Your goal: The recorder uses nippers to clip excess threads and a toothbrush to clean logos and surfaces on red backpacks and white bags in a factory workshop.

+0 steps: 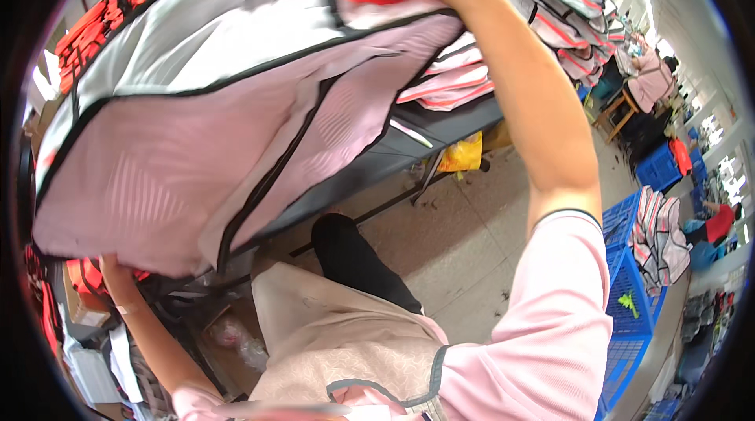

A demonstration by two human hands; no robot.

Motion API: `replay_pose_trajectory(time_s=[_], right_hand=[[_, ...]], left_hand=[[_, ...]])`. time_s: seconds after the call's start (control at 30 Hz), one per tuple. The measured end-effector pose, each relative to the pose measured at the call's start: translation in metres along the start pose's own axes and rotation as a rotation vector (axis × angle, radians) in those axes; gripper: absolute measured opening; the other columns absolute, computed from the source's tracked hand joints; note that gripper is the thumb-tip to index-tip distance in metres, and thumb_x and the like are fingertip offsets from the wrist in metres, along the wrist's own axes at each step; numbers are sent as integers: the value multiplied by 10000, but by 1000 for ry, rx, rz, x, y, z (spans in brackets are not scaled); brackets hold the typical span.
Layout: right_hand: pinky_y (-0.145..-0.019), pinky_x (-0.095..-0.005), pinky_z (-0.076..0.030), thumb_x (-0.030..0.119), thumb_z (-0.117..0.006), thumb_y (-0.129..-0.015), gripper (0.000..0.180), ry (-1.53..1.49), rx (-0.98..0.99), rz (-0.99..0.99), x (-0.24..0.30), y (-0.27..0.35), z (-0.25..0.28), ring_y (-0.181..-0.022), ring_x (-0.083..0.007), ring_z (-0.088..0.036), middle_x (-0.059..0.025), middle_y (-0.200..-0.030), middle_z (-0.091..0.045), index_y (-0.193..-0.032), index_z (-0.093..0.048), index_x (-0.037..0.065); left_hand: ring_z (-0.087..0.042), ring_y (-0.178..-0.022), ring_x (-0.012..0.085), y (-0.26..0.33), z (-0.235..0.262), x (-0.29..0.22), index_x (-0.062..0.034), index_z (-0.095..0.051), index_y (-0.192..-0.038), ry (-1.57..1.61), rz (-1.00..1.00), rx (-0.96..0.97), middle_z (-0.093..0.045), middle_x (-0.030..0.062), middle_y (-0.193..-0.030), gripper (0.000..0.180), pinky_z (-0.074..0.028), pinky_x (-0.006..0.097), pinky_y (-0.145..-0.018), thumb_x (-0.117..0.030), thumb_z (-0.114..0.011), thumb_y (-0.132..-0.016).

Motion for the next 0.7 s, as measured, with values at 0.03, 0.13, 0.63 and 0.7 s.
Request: replay_pose_trajectory(time_s=[0.03,0.13,0.63,0.7], right_hand=[[-682,-266,-489,231,-691,-893,255,-75,57,120,-21,-2,-8,-722,-97,-590,-45,-812,-708,-903,-718,-22],[-756,-294,-499,238,-689,-883,256,79,148,314,-14,-42,-49,-775,-127,-619,-116,-811,-708,-954,-717,-7],[-786,-500,-545,153,-657,-829,143,460,82,-462,-300,79,-210,-849,-430,-679,-266,-893,-682,-872,-714,30],[-804,-502,-546,196,-655,-883,208,531,119,-450,-305,91,-231,-890,-427,-669,-235,-927,-686,-937,-700,0]], left_hand=[[-483,-1283,282,-65,-105,0,19,-436,-1405,69,-22,-379,-476,164,-1401,510,-456,427,-1031,-279,-489,-994],[-487,-1275,324,27,-189,-28,53,-392,-1409,-72,-25,-547,-450,179,-1423,716,-421,490,-1056,-334,-660,-870],[-613,-1040,227,50,-358,0,88,-550,-1213,118,302,-994,-600,151,-1214,546,-510,365,-886,-410,-561,-988],[-603,-1075,229,52,-362,8,83,-509,-1278,203,368,-940,-578,153,-1263,575,-497,360,-918,-415,-550,-993]])
Point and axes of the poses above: each hand's wrist, its own y-axis away from the middle knuckle, its own z-axis out of the back of the hand, x = y × z, the point moved 3 cm from there along -y, towards the middle knuckle
